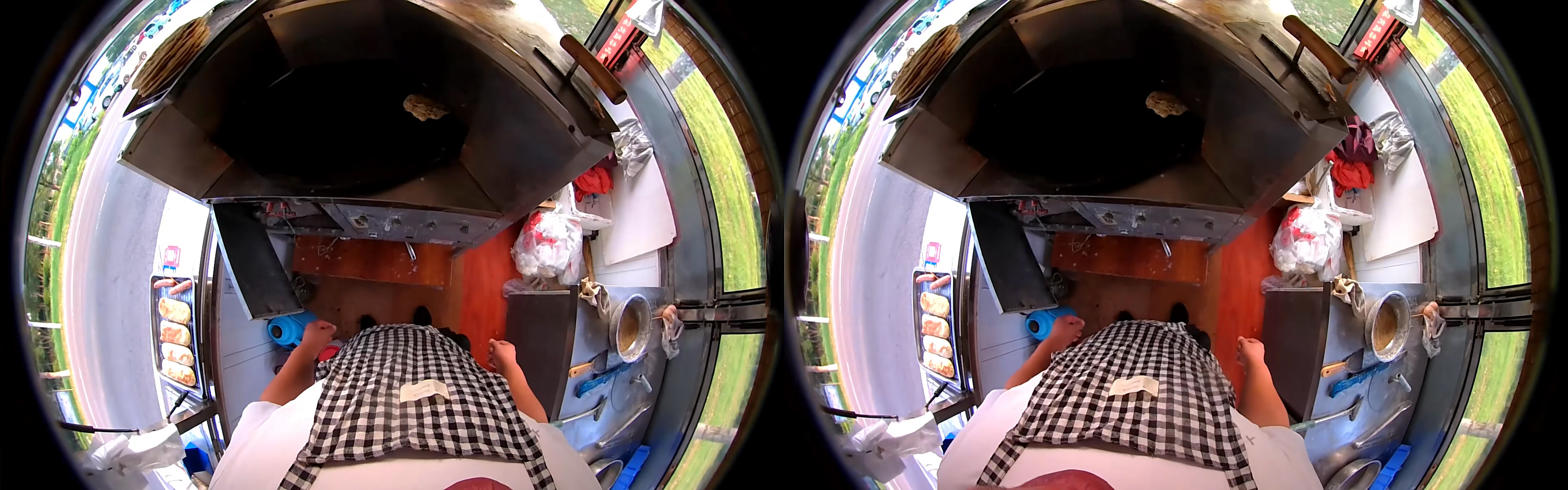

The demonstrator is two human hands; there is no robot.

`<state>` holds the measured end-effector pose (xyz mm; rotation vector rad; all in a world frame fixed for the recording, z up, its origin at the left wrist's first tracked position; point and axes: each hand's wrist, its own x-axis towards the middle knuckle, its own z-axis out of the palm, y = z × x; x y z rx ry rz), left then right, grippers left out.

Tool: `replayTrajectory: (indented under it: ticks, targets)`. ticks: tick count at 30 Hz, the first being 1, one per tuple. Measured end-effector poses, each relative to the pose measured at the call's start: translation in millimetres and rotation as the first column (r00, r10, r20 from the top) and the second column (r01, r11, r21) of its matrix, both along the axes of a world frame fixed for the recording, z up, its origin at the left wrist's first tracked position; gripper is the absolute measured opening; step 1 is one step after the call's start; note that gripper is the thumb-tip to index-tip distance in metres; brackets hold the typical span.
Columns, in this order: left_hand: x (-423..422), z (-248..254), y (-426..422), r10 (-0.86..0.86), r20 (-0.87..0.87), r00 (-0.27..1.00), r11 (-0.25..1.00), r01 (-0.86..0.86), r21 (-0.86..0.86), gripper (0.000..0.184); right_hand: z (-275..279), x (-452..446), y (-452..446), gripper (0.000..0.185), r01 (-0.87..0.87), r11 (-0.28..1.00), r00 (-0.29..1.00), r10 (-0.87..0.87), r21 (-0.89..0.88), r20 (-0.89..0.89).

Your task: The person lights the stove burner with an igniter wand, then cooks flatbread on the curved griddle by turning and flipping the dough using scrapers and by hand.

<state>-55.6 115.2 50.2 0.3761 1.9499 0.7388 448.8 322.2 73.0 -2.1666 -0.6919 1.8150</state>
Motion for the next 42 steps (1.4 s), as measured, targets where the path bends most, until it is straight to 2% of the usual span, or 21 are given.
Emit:
replayTrajectory:
  ticks: [4, 7, 10, 13, 16, 22, 26, 32, 38, 42]
  targets:
    - [5.1, 9.2, -2.5, -0.055, -0.007, 0.998, 0.998, 0.055, -0.015, 0.024, -4.5, 3.5, 4.2, 0.021, 0.008, 1.0, 1.0, -0.008, 0.015, -0.014]
    - [6.7, 13.0, -1.8, -0.087, -0.016, 0.996, 0.993, 0.085, -0.087, 0.025, -5.8, 4.5, 8.9, 0.02, -0.005, 1.0, 1.0, 0.005, 0.026, 0.007]
    - [10.8, 12.4, -2.4, -0.063, -0.058, 0.996, 0.996, 0.059, -0.062, 0.025, -5.9, 6.3, 9.7, 0.02, 0.012, 1.0, 1.0, -0.012, 0.015, 0.006]
    - [14.4, 21.8, 0.3, -0.057, -0.017, 0.998, 0.996, 0.056, -0.07, 0.027, -14.2, 13.9, 10.6, 0.022, 0.017, 1.0, 0.998, -0.017, -0.003, -0.053]
    - [17.1, 35.3, 8.7, -0.14, -0.061, 0.988, 0.988, 0.136, -0.073, 0.029, -13.3, 12.6, 7.9, 0.024, 0.012, 1.0, 0.999, -0.012, 0.001, -0.029]
    - [27.2, 58.3, 30.8, -0.083, -0.042, 0.996, 0.991, 0.078, -0.112, 0.024, -19.2, 19.6, 9.8, 0.024, 0.0, 1.0, 1.0, 0.0, -0.017, -0.026]
    - [23.5, 33.5, 26.8, -0.107, -0.083, 0.991, 0.992, 0.101, -0.072, 0.025, -21.1, 22.4, 12.4, 0.023, 0.025, 0.999, 0.998, -0.027, -0.023, -0.061]
    - [23.5, 31.3, 22.3, -0.064, -0.048, 0.997, 0.995, 0.06, -0.076, 0.027, -23.3, 21.1, 18.6, 0.024, 0.018, 0.999, 0.996, -0.021, -0.037, -0.085]
    - [24.3, 31.6, 19.8, -0.054, -0.083, 0.995, 0.997, 0.049, -0.068, 0.027, -37.8, 25.0, 26.6, 0.026, -0.04, 0.997, 0.993, 0.033, -0.06, -0.111]
    - [25.0, 24.4, 14.3, -0.045, -0.098, 0.994, 0.999, 0.043, -0.02, 0.024, -45.3, 23.7, 34.6, 0.025, -0.099, 0.993, 0.994, 0.096, -0.067, -0.052]
